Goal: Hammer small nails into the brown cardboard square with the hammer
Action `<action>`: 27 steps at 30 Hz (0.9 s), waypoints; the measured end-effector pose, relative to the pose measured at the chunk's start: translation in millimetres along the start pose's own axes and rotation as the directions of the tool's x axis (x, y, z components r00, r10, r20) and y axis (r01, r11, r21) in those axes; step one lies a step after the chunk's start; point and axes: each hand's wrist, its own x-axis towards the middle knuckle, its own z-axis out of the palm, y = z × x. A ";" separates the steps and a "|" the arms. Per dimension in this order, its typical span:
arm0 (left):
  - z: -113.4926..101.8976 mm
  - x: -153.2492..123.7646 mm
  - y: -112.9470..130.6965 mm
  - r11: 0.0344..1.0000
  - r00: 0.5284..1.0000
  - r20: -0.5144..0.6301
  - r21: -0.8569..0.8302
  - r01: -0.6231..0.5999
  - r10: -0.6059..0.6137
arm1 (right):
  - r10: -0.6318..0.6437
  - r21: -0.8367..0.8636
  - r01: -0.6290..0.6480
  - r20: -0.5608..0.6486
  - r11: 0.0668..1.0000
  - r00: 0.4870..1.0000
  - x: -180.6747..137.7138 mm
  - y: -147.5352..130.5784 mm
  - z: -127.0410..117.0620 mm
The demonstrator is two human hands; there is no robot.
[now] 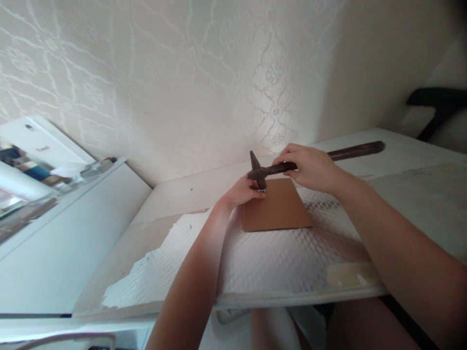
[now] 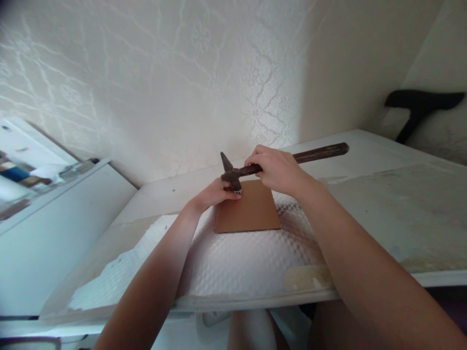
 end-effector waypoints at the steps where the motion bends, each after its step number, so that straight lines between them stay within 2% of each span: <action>1: -0.4 0.1 -0.6 1.000 1.000 -0.005 0.000 0.006 -0.006 | 0.008 0.002 -0.008 -0.022 1.000 1.000 -0.1 -0.3 -0.5; 8: 0.2 -1.3 -5.1 0.998 1.000 0.000 -0.053 0.012 -0.012 | 0.056 0.010 -0.055 -0.179 0.998 0.982 -2.2 -2.2 -6.9; 11: 0.8 -1.3 -5.0 0.999 1.000 -0.012 -0.039 0.017 -0.018 | 0.071 0.008 -0.071 -0.206 0.997 0.976 -1.9 -1.0 -6.6; 13: 0.8 -0.9 -4.3 0.999 1.000 -0.012 -0.040 0.007 -0.008 | 0.071 0.001 -0.072 -0.146 0.997 0.987 -1.4 0.7 -4.5; 16: 0.1 -0.3 -3.5 0.998 0.999 -0.020 -0.057 -0.029 0.028 | 0.030 -0.015 -0.030 0.022 0.999 0.999 -0.7 3.3 0.3; 18: -0.4 0.1 -3.4 0.997 0.998 -0.029 -0.063 -0.053 0.052 | 0.012 -0.027 -0.010 0.069 1.000 0.998 -0.4 4.2 2.6; 27: 0.3 0.9 -6.9 0.999 1.000 -0.020 -0.038 -0.003 0.002 | 0.105 -0.010 -0.107 -0.121 0.994 0.987 -1.8 1.3 -6.5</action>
